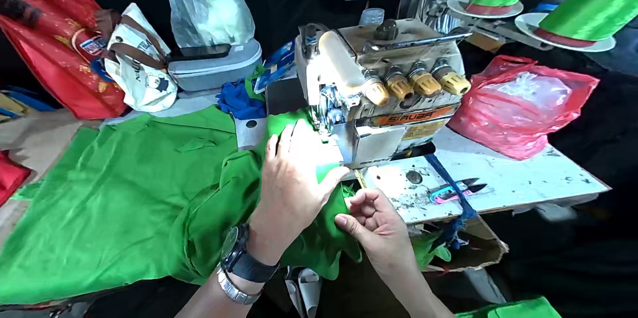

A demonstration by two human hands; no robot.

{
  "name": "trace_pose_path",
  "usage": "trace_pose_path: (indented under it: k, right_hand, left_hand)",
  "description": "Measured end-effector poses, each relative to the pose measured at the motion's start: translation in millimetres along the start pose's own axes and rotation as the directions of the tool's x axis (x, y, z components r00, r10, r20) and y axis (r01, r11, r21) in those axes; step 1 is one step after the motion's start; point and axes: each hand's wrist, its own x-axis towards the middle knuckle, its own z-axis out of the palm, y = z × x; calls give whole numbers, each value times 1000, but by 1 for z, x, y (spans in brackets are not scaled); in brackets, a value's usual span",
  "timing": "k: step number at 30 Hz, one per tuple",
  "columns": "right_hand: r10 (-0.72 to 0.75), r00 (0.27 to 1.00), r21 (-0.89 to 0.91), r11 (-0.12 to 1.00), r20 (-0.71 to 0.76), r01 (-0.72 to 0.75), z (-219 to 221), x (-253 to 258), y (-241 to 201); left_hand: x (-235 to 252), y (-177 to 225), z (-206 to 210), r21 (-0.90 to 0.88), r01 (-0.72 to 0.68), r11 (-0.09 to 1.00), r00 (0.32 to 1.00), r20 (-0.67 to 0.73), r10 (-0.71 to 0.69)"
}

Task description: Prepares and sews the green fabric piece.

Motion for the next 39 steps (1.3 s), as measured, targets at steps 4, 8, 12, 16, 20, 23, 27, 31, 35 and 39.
trace_pose_path:
  k: [4, 8, 12, 16, 20, 23, 27, 31, 35, 39]
  right_hand:
    - [-12, 1000, -21, 1000, -1, 12, 1, 7, -1]
    - [-52, 998, -36, 998, 16, 53, 2, 13, -4]
    - [-67, 998, -39, 997, 11, 68, 3, 18, -5]
    - [-60, 998, -60, 996, 20, 61, 5, 23, -5]
    - [-1, 999, -54, 999, 37, 3, -2, 13, -7]
    - [34, 998, -138, 990, 48, -27, -17, -7, -11]
    - [107, 994, -71, 992, 28, -105, -33, -29, -10]
    - [102, 995, -48, 994, 1, -102, -29, -32, -6]
    - [99, 994, -47, 994, -37, -101, -23, -32, -16]
    - [76, 996, -89, 993, -49, -80, -23, -36, -10]
  left_hand:
    - [10, -7, -6, -4, -50, 999, 996, 75, 50]
    - [16, -10, -2, 20, -27, 999, 996, 85, 25]
    - [22, -13, -1, 59, -29, 998, 994, 110, 22]
    - [32, -24, 4, -11, -31, 999, 997, 66, 32]
    - [11, -47, -4, -498, 18, 867, 996, -66, -58]
    - [-45, -79, -27, -327, 289, 900, 957, 59, -285]
    - [-122, -114, -46, 43, 477, 878, 879, -16, -477]
    - [-156, -118, -37, 29, 433, 901, 894, -143, -425]
    - [-145, -114, -69, -276, 474, 836, 774, -323, -545]
    - [-125, -138, -89, -160, 431, 888, 800, -387, -458]
